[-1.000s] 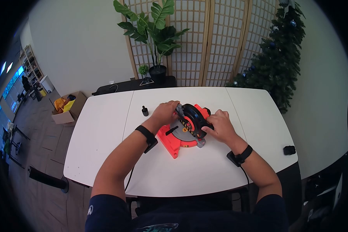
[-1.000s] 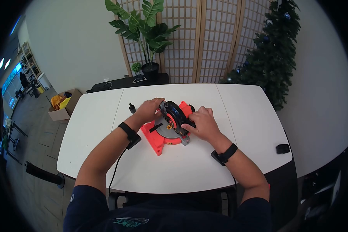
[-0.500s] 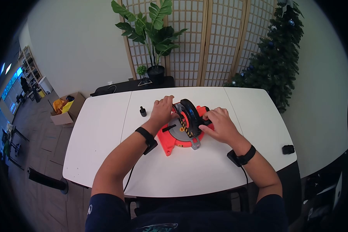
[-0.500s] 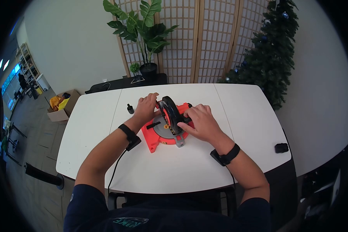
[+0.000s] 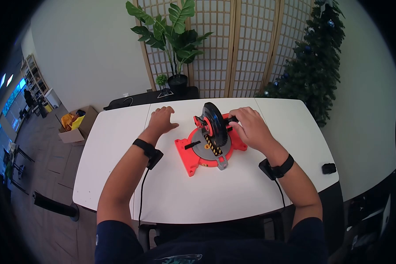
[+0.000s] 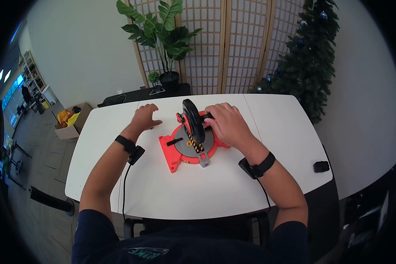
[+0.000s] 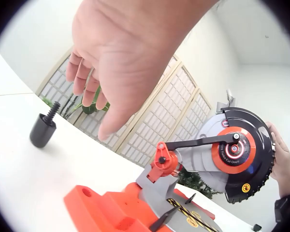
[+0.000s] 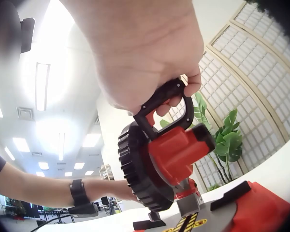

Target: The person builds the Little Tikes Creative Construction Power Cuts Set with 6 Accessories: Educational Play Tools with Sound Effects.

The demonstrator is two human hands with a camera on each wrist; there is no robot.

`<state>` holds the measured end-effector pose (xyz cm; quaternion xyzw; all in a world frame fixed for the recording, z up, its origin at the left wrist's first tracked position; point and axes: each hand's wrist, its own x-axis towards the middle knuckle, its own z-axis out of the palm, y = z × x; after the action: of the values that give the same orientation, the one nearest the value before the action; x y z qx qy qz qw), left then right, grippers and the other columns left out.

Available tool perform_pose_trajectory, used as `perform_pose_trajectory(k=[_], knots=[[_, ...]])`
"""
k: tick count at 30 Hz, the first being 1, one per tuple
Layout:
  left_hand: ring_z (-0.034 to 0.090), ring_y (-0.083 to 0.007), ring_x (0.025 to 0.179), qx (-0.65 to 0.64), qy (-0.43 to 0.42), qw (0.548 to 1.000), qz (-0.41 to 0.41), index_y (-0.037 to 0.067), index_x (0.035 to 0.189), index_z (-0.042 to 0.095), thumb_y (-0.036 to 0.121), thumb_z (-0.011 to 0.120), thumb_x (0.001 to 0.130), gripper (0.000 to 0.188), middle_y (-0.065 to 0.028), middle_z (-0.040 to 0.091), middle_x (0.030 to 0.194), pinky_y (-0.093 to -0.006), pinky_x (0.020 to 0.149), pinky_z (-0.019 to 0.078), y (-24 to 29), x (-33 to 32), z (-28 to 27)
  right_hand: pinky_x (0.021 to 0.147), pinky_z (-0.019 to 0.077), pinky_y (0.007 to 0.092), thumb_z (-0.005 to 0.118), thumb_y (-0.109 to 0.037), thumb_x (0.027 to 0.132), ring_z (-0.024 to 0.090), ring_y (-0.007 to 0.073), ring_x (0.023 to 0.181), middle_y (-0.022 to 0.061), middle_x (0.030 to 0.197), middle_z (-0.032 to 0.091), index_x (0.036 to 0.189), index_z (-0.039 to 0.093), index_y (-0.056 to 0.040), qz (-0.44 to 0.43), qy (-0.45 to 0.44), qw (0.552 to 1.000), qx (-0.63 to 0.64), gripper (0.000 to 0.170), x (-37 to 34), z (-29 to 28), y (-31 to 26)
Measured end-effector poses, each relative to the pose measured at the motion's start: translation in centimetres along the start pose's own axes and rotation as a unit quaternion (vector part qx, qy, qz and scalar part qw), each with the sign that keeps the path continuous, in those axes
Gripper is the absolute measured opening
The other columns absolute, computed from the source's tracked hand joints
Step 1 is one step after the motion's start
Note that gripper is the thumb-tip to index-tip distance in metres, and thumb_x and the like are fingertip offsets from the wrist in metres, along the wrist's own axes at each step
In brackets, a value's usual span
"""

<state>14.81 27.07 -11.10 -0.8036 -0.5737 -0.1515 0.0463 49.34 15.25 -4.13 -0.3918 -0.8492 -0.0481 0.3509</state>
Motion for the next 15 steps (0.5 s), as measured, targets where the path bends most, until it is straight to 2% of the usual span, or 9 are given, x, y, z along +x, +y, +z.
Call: perform_pose_trajectory(k=[3,4,6,10,13,15], knots=[[0.059,-0.0346,0.116,0.022,-0.073,0.994,-0.073,0.012,0.12,0.06,0.032,0.084,0.069,0.06,-0.0118,0.064,0.12,-0.0438,0.099,0.0489,-1.6,-0.3,0.0,0.087,0.0451,0.0409,0.065,-0.019,0.093,0.058,0.0285,0.099,0.0079,0.099,0.064,0.107,0.06,-0.0074,-0.008,0.028,0.999,0.015,0.019,0.5,0.5,0.2],[0.059,-0.0346,0.116,0.022,-0.072,0.995,-0.073,0.012,0.12,0.06,0.032,0.084,0.069,0.06,-0.0118,0.064,0.12,-0.0438,0.099,0.0489,-2.0,-0.4,0.1,0.087,0.0451,0.0409,0.065,-0.019,0.093,0.058,0.0285,0.099,0.0079,0.099,0.064,0.107,0.06,-0.0074,-0.009,0.028,0.999,0.014,0.019,0.6,0.5,0.2],[0.06,-0.0333,0.116,0.033,-0.117,0.984,-0.127,0.012,0.121,0.06,0.033,0.084,0.07,0.06,-0.011,0.065,0.119,-0.0431,0.096,0.051,-2.3,-0.8,-0.1,0.087,0.0459,0.0412,0.066,-0.021,0.093,0.059,0.0283,0.097,0.0075,0.099,0.065,0.106,0.06,-0.0071,0.006,0.03,0.999,0.013,0.02,0.9,0.8,-0.2],[0.064,-0.0298,0.113,0.022,-0.142,0.98,-0.134,0.015,0.119,0.063,0.032,0.084,0.071,0.055,-0.0088,0.068,0.116,-0.0407,0.093,0.0529,-3.8,-1.0,0.8,0.087,0.0457,0.0411,0.067,-0.021,0.093,0.059,0.0282,0.096,0.0076,0.098,0.066,0.106,0.06,-0.0069,0.025,0.037,0.999,0.018,0.02,1.4,1.5,-0.8],[0.067,-0.0269,0.107,-0.003,-0.148,0.981,-0.125,0.017,0.113,0.068,0.027,0.084,0.073,0.044,-0.007,0.071,0.111,-0.039,0.09,0.0545,-4.2,-1.2,1.3,0.086,0.0465,0.0412,0.065,-0.019,0.094,0.06,0.0297,0.097,0.0083,0.098,0.066,0.107,0.06,-0.0057,0.025,0.041,0.999,0.016,0.02,1.8,1.9,-1.0],[0.07,-0.0274,0.101,-0.022,-0.117,0.986,-0.118,0.015,0.105,0.072,0.02,0.081,0.077,0.03,-0.0078,0.073,0.104,-0.0388,0.088,0.0557,-4.3,-1.3,1.6,0.084,0.0473,0.0399,0.066,-0.021,0.094,0.06,0.0295,0.095,0.0085,0.097,0.067,0.107,0.061,-0.0054,0.04,0.048,0.998,0.019,0.021,1.9,2.1,-1.5]])
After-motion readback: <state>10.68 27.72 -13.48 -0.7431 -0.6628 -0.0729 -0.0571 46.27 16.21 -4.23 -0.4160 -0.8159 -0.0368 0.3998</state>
